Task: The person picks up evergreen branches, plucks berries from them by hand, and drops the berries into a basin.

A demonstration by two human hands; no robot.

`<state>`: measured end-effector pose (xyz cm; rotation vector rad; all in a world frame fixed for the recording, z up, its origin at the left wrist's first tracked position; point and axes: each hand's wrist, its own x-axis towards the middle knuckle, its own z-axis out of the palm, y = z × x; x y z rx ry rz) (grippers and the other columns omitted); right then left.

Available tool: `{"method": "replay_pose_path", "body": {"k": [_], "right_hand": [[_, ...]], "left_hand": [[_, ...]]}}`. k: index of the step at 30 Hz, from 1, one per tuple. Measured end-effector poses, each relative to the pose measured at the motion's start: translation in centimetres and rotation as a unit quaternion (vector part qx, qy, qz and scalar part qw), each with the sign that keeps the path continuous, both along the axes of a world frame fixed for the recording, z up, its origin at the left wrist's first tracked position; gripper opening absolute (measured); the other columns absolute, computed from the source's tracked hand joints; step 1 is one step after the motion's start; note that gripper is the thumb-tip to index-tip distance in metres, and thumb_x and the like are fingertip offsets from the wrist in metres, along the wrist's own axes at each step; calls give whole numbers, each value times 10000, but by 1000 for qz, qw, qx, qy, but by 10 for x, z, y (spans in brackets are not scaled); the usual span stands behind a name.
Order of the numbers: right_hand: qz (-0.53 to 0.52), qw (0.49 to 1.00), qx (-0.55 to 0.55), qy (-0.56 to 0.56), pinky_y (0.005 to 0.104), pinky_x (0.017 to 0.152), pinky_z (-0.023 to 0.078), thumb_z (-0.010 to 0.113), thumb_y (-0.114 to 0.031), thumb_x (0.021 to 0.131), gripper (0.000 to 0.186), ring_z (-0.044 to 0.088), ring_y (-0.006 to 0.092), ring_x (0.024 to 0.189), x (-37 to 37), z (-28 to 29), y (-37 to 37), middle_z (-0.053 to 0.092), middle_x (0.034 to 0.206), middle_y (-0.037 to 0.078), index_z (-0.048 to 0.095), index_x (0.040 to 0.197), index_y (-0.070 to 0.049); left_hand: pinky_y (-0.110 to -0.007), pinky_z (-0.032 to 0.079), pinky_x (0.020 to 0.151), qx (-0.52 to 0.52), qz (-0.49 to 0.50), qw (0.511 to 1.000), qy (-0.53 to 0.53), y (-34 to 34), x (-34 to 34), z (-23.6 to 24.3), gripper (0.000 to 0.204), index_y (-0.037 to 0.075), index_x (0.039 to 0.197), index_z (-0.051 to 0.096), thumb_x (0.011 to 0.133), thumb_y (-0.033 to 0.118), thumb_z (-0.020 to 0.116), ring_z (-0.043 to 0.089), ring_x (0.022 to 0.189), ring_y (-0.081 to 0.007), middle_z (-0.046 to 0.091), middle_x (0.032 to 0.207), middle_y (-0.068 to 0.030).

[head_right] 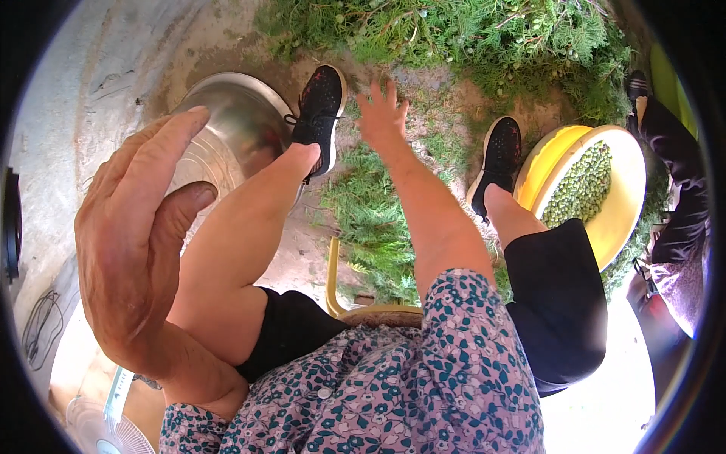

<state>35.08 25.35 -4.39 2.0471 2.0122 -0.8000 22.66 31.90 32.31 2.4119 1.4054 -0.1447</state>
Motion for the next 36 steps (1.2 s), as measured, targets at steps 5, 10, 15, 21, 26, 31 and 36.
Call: {"method": "replay_pose_path", "body": {"k": [5, 10, 15, 21, 26, 31, 36], "right_hand": [[105, 990, -64, 63, 686, 968, 217, 696, -379, 683, 708, 118, 386, 1338, -42, 18, -153, 185, 1443, 142, 421, 1301, -169], [153, 844, -489, 161, 534, 887, 436, 672, -349, 716, 712, 387, 382, 1185, -29, 42, -227, 293, 1366, 149, 375, 1340, -175], [20, 956, -287, 58, 394, 730, 520, 504, -81, 814, 126, 575, 186, 730, 16, 9, -95, 577, 803, 94, 594, 874, -16], [-212, 976, 41, -32, 508, 959, 380, 637, -248, 798, 563, 344, 340, 1231, 110, 17, -25, 331, 1340, 155, 400, 1288, -103], [-282, 930, -152, 182, 583, 1070, 86, 603, -312, 816, 679, 66, 352, 1363, -6, 29, -178, -5, 1497, 84, 274, 1394, -173], [-53, 958, -154, -235, 335, 608, 457, 566, -157, 806, 147, 549, 206, 857, 24, -64, -154, 549, 1064, 100, 658, 889, -79], [-485, 806, 334, 58, 386, 655, 478, 541, -55, 748, 168, 588, 314, 738, 154, 1, -25, 602, 801, 172, 647, 872, -15]], "left_hand": [[-376, 459, 787, 3, -46, 999, 10, -3, 2, 6, 391, 21, 1110, 575, 735, 112, 640, 577, 929, -347, 605, 1040, -177], [-382, 451, 797, -31, -67, 997, -11, -13, 13, -11, 397, 27, 1113, 576, 742, 153, 639, 570, 934, -352, 601, 1052, -175], [-397, 443, 767, -16, -98, 995, -8, -11, 20, 4, 410, 25, 1111, 573, 736, 182, 634, 559, 904, -368, 595, 1035, -185], [-408, 438, 746, 3, -122, 993, -1, -12, 30, 8, 407, -4, 1096, 566, 740, 183, 628, 559, 880, -371, 593, 1005, -194], [-424, 438, 781, -10, -137, 991, 5, -16, 41, -1, 422, -3, 1096, 569, 741, 218, 626, 561, 897, -374, 594, 1021, -192], [-417, 458, 802, -12, -173, 985, 14, -13, 58, 6, 369, 20, 1079, 549, 721, 100, 590, 590, 903, -300, 598, 1033, -157], [-432, 439, 824, -17, -166, 986, 3, -19, 63, 3, 540, 32, 1128, 556, 608, 113, 679, 569, 922, -325, 596, 1029, -150]]}}
